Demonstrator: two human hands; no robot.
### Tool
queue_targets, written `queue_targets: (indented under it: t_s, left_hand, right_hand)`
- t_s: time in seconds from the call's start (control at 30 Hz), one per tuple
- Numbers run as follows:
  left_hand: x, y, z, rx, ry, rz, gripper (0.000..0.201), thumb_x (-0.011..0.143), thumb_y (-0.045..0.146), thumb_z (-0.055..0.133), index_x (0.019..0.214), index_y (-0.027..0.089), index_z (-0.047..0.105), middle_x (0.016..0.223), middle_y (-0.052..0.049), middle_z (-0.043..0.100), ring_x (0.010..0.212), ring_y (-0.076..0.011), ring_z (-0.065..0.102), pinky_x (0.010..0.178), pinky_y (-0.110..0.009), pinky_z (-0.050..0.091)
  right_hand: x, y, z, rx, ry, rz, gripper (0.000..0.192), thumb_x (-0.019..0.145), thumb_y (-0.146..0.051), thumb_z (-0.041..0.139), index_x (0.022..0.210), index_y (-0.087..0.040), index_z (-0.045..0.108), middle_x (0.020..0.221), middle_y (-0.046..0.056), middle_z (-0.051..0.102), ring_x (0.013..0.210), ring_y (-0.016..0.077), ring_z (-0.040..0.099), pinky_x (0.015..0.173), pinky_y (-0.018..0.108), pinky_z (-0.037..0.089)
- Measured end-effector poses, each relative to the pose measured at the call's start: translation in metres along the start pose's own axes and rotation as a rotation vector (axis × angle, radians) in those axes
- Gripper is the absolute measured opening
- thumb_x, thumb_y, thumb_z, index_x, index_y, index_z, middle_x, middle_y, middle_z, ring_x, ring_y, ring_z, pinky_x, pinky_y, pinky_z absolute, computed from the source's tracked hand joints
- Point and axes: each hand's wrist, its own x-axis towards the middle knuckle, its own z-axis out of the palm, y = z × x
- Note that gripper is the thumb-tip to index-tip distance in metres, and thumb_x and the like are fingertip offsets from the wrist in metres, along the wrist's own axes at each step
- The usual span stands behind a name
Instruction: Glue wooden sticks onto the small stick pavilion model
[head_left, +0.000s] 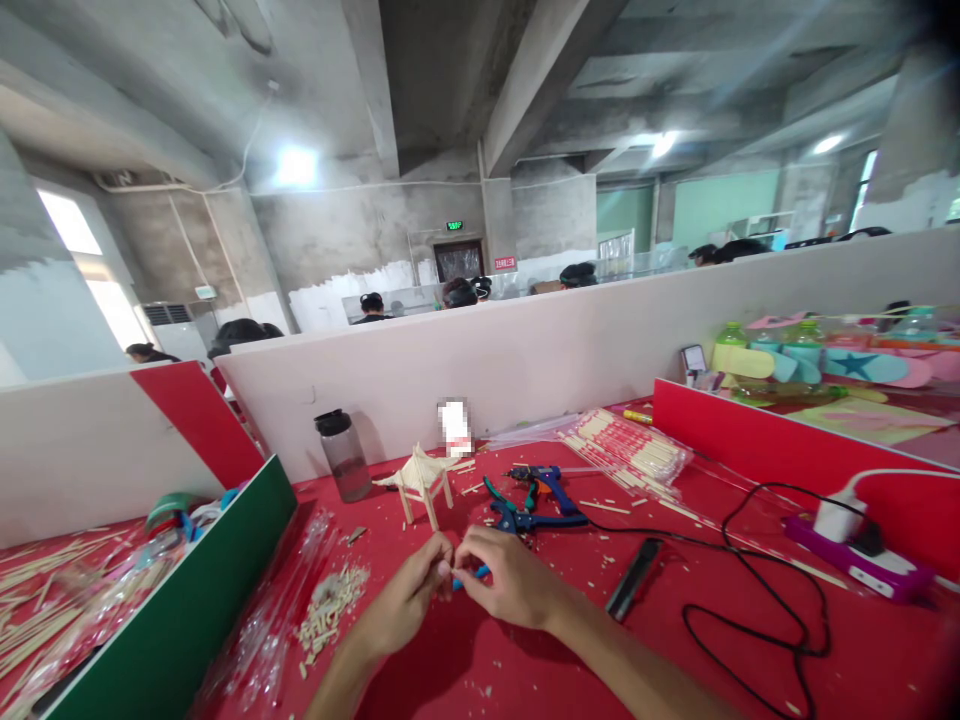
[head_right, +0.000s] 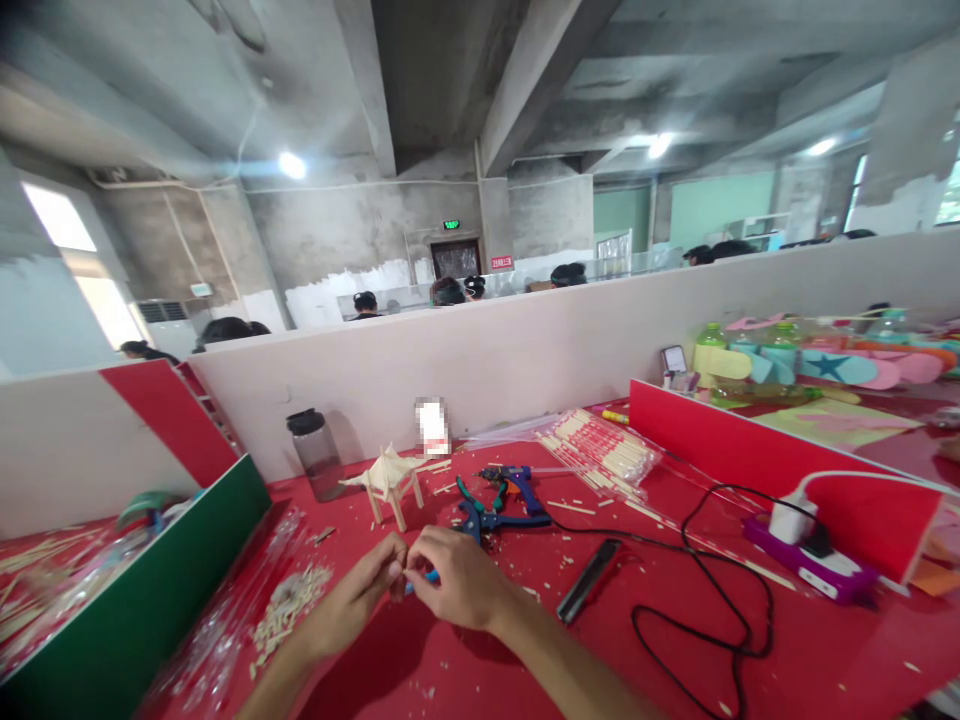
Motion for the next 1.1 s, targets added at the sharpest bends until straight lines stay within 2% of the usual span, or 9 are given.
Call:
queue_targets:
  t_s: [0.1, 0.17, 0.33, 0.5, 0.63, 0.77, 0.9, 1.0, 1.1]
  left_hand:
    - [0.003, 0.001, -0.002, -0.052, 0.061, -0.014, 0.036, 0.096, 0.056, 0.047, 0.087, 0.021, 0.049, 0.075, 0.001, 0.052, 0.073, -0.0153, 0.049, 0.073, -0.028, 0.042]
    - [0.005, 0.001, -0.006, -0.041, 0.152, -0.011, 0.040, 0.094, 0.058, 0.048, 0.081, 0.021, 0.049, 0.071, 0.002, 0.052, 0.070, -0.0153, 0.050, 0.071, -0.028, 0.041]
    - [0.007, -0.008, -0.021, 0.176, 0.389, -0.009, 0.051, 0.095, 0.062, 0.038, 0.066, 0.021, 0.047, 0.064, 0.001, 0.051, 0.065, -0.0171, 0.051, 0.068, -0.029, 0.041]
    - [0.003, -0.015, -0.038, 0.468, 0.565, 0.045, 0.040, 0.095, 0.054, 0.045, 0.073, 0.021, 0.052, 0.067, 0.002, 0.054, 0.066, -0.0174, 0.053, 0.066, -0.028, 0.041]
    - [0.008, -0.006, -0.056, 0.532, 0.639, 0.075, 0.029, 0.095, 0.048, 0.046, 0.087, 0.022, 0.057, 0.080, -0.001, 0.064, 0.077, -0.0198, 0.061, 0.075, -0.030, 0.048]
    - [0.029, 0.005, -0.084, 0.561, 0.603, 0.101, 0.026, 0.094, 0.043, 0.048, 0.099, 0.021, 0.060, 0.098, -0.006, 0.070, 0.090, -0.0223, 0.067, 0.085, -0.034, 0.052]
    - [0.059, 0.005, -0.112, 0.621, 0.538, 0.075, 0.033, 0.091, 0.042, 0.051, 0.111, 0.017, 0.060, 0.111, -0.013, 0.070, 0.095, -0.0246, 0.069, 0.084, -0.037, 0.055]
    - [0.081, 0.002, -0.121, 0.632, 0.462, 0.030, 0.037, 0.090, 0.043, 0.051, 0.116, 0.018, 0.061, 0.119, -0.015, 0.070, 0.101, -0.0267, 0.070, 0.086, -0.039, 0.055]
    - [0.096, 0.000, -0.120, 0.667, 0.372, -0.001, 0.035, 0.091, 0.042, 0.050, 0.114, 0.019, 0.064, 0.115, -0.013, 0.073, 0.101, -0.0276, 0.070, 0.089, -0.040, 0.053]
  right_hand:
    - [0.000, 0.001, 0.000, 0.000, 0.001, 0.021, 0.005, 0.090, -0.015, 0.060, 0.091, -0.020, 0.062, 0.090, 0.003, 0.065, 0.082, 0.0161, 0.061, 0.075, 0.025, 0.046]
    - [0.001, 0.002, 0.000, -0.001, 0.008, 0.033, 0.004, 0.091, -0.017, 0.060, 0.091, -0.020, 0.062, 0.089, 0.003, 0.065, 0.081, 0.0158, 0.061, 0.074, 0.024, 0.045]
    - [0.001, 0.005, 0.001, -0.033, 0.037, 0.055, 0.005, 0.093, -0.020, 0.060, 0.088, -0.020, 0.062, 0.085, 0.002, 0.063, 0.079, 0.0154, 0.060, 0.072, 0.025, 0.044]
    - [0.002, 0.005, 0.001, 0.000, 0.049, 0.071, 0.005, 0.093, -0.019, 0.061, 0.088, -0.020, 0.063, 0.086, 0.002, 0.065, 0.077, 0.0147, 0.060, 0.071, 0.024, 0.044]
    - [0.003, 0.006, 0.000, 0.020, 0.063, 0.093, 0.006, 0.092, -0.019, 0.062, 0.087, -0.020, 0.063, 0.085, 0.002, 0.064, 0.076, 0.0148, 0.060, 0.069, 0.024, 0.044]
    - [0.006, 0.005, -0.002, 0.051, 0.083, 0.113, 0.006, 0.092, -0.018, 0.063, 0.086, -0.020, 0.063, 0.085, 0.002, 0.064, 0.077, 0.0152, 0.060, 0.069, 0.025, 0.045]
    - [0.012, 0.003, -0.008, 0.044, 0.085, 0.143, 0.007, 0.092, -0.017, 0.062, 0.085, -0.020, 0.062, 0.084, 0.002, 0.064, 0.076, 0.0151, 0.059, 0.069, 0.025, 0.045]
    - [0.018, 0.005, -0.012, 0.029, 0.070, 0.143, 0.006, 0.091, -0.017, 0.062, 0.085, -0.020, 0.062, 0.083, 0.001, 0.063, 0.075, 0.0147, 0.059, 0.069, 0.025, 0.044]
    - [0.029, 0.014, -0.011, 0.041, 0.075, 0.153, 0.005, 0.090, -0.018, 0.063, 0.086, -0.020, 0.062, 0.083, 0.001, 0.064, 0.075, 0.0146, 0.060, 0.070, 0.025, 0.044]
